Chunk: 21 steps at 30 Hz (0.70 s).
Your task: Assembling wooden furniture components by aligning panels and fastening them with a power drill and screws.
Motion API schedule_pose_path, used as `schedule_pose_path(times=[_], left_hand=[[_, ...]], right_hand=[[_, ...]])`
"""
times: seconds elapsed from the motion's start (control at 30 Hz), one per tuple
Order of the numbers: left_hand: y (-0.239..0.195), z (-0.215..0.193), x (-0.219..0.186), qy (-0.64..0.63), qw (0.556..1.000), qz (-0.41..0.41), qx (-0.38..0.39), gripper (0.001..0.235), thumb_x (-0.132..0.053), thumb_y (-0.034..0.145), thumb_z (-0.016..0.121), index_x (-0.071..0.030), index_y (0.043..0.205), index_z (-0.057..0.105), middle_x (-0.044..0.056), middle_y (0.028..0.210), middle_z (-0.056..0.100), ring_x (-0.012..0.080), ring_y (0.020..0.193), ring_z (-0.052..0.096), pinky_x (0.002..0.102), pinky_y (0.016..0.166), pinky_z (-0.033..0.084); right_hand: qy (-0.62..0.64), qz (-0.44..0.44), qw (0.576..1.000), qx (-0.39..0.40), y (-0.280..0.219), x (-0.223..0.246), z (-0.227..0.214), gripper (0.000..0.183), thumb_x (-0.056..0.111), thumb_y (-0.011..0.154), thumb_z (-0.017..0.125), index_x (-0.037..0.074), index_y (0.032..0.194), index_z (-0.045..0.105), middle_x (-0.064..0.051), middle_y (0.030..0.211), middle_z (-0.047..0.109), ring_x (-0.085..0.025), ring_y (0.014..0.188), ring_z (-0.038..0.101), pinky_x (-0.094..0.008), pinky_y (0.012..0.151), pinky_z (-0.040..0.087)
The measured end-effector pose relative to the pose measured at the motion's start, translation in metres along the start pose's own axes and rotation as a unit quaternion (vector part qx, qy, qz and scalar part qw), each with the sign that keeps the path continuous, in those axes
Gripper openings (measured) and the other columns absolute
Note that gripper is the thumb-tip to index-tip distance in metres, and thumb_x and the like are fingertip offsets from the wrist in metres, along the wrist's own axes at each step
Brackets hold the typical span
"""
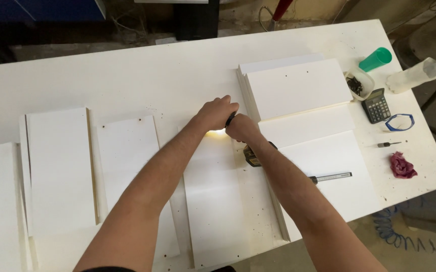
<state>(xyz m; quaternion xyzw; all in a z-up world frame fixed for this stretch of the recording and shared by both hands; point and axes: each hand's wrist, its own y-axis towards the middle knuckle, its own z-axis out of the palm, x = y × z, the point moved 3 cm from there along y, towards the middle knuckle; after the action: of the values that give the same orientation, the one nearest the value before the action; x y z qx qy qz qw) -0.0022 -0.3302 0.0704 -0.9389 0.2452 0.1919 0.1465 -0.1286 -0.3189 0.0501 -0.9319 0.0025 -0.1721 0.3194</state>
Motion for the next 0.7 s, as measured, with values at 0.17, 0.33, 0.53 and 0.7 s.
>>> schedule_pose_path(times=[0.17,0.33,0.53,0.7], left_hand=[[0.006,0.002,0.010,-0.006,1.000,-0.012,0.004,0.043,0.002,0.088,0.067,-0.024,0.120,0.059,0.006,0.107,0.050,0.0351,0.106,0.064,0.056,0.088,0.059],[0.000,0.004,0.012,0.014,1.000,-0.007,0.008,0.054,-0.001,0.087,0.070,-0.029,0.131,0.055,0.006,0.113,0.048,0.0386,0.111,0.062,0.059,0.094,0.057],[-0.115,-0.087,-0.079,-0.108,0.983,-0.041,-0.143,0.080,-0.012,0.093,0.072,-0.012,0.159,0.028,0.020,0.138,0.042,0.0491,0.123,0.058,0.067,0.095,0.055],[-0.260,0.091,-0.151,-0.074,0.987,-0.112,0.086,0.054,-0.036,0.102,0.056,-0.004,0.145,0.048,0.019,0.142,0.049,0.0354,0.131,0.052,0.053,0.105,0.047]], right_hand=[[0.007,-0.003,1.000,0.007,0.020,-0.007,0.005,0.038,0.026,0.089,0.053,0.013,0.054,0.064,-0.004,0.043,0.057,-0.018,0.033,0.056,-0.030,0.042,0.046],[-0.055,0.011,0.998,-0.005,0.006,0.001,0.002,0.031,0.022,0.087,0.054,0.012,0.060,0.063,-0.005,0.046,0.057,-0.021,0.040,0.062,-0.032,0.046,0.046],[0.035,-0.044,0.995,-0.086,-0.093,0.003,-0.048,0.032,0.033,0.084,0.065,0.002,0.085,0.073,-0.016,0.073,0.071,-0.037,0.079,0.076,-0.046,0.073,0.057],[0.130,0.030,0.990,-0.055,-0.242,-0.016,-0.048,0.026,0.029,0.084,0.064,0.004,0.086,0.071,-0.011,0.070,0.070,-0.025,0.064,0.068,-0.038,0.067,0.054]])
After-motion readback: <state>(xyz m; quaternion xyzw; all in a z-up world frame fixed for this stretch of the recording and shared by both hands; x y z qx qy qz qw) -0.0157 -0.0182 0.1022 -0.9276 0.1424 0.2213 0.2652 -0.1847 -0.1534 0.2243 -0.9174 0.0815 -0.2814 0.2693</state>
